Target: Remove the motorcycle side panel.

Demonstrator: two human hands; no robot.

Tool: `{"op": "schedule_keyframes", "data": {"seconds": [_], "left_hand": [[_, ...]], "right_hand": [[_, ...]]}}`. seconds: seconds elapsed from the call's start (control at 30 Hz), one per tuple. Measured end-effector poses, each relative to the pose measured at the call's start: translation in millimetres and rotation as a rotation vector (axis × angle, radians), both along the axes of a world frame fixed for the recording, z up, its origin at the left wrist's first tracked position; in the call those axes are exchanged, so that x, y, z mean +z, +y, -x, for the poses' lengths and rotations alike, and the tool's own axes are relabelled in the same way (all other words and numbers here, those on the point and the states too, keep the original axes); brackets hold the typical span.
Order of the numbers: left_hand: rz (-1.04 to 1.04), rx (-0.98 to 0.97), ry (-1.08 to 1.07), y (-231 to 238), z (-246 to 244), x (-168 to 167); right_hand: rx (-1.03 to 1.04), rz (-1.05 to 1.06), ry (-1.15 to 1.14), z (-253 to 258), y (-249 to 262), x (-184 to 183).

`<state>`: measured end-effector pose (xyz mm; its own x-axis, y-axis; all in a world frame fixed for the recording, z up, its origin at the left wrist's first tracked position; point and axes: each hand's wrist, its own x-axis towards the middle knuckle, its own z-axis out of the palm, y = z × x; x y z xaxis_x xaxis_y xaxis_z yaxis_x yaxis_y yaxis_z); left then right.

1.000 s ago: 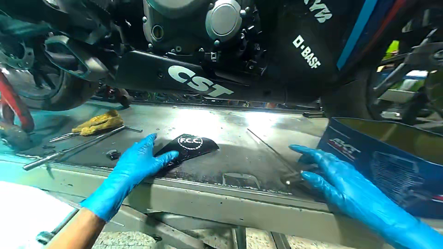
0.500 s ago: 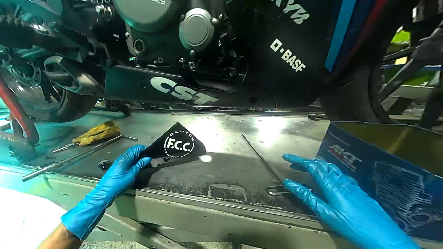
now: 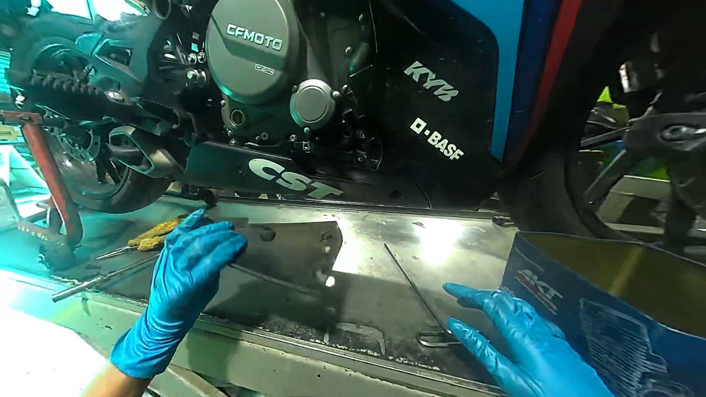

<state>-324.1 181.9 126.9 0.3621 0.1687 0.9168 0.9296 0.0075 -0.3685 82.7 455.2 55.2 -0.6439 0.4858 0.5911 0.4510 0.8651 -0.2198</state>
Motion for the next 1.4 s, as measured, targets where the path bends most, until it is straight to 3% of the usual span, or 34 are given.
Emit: {"op": "schedule_keyframes", "data": {"seconds": [0.13, 0.67, 0.97, 1.1, 1.2, 1.4], "left_hand": [[0.017, 0.107, 0.15, -12.5, -14.5, -4.8], [-0.041, 0.076, 0.121, -21.6, -19.8, -7.6], [-0.016, -0.16, 0.038, 24.4, -13.4, 16.1], [0.052, -0.19, 0.045, 40.7, -25.5, 32.8], [0.113, -0.201, 0.09, 49.5, -41.9, 45.5], [0.162, -0.333, -0.037, 45.3, -32.5, 96.8]], "right_hand": [[0.009, -0.011, -0.006, -0.6, 2.4, -1.0], [0.001, -0.029, -0.035, -4.2, 11.0, -2.2], [-0.034, -0.029, -0.029, -5.2, 10.5, -2.3], [-0.046, -0.126, 0.071, -3.4, 2.3, -1.8], [0.05, -0.259, 0.213, 15.2, -33.9, 24.6], [0.154, -0.73, 0.424, 95.2, -78.5, 131.7]]}}
